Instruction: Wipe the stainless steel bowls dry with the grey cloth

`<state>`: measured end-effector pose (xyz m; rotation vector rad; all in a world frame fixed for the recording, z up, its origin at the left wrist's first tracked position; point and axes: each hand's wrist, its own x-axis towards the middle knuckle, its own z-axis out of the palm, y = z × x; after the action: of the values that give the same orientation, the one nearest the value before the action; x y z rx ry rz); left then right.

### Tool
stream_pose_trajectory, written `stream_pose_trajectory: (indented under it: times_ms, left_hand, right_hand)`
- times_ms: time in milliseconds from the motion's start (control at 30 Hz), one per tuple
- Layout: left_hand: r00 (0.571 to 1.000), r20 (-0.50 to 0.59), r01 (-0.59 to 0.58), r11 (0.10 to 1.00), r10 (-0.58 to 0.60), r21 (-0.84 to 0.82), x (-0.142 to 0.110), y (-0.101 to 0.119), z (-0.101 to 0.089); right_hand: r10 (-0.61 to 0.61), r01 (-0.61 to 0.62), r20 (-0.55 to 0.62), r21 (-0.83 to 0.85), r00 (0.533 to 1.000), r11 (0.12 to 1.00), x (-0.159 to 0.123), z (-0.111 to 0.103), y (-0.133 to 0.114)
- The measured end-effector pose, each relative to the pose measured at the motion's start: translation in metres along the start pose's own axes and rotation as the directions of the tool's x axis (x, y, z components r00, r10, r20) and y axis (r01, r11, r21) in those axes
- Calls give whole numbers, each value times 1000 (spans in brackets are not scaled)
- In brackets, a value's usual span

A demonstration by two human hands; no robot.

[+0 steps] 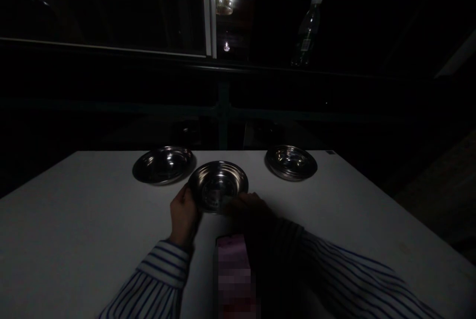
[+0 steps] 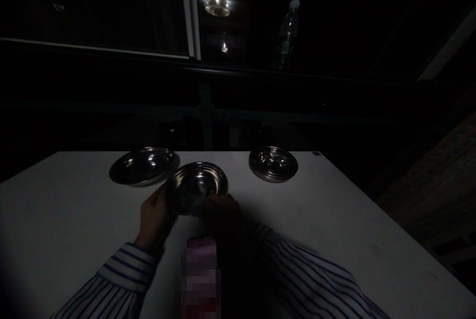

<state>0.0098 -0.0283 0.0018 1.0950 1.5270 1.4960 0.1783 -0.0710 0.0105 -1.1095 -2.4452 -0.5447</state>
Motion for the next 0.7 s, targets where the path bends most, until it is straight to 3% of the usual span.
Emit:
stream_pose_trajectory:
  times_ms: [167, 367, 500, 567, 667, 700]
  left_hand:
    - [998, 26, -65, 992, 63, 108, 0, 0, 0]
    - [999, 47, -26, 999, 24, 45, 3, -3, 2]
    - [997, 64, -45, 993, 38, 111, 3, -2, 2]
    - [997, 64, -58, 988, 49, 143, 2, 1, 1]
    - [998, 58, -42, 990, 35, 136, 1, 5, 0]
    - [998, 59, -35, 991, 28, 126, 1, 5, 1]
  right_hand:
    - [-110, 118, -98, 78, 989, 990, 20, 10, -27]
    - [-57, 61, -50, 94, 997, 994, 1, 3, -1]
    - [-95, 100, -73, 73, 993, 992, 10, 9, -16]
    - [-118, 127, -139, 59, 983, 990, 12, 12, -19]
    - [-126, 145, -170, 107, 977, 984, -3, 8, -3]
    - [-81, 95, -104, 136, 991, 986, -10, 5, 5]
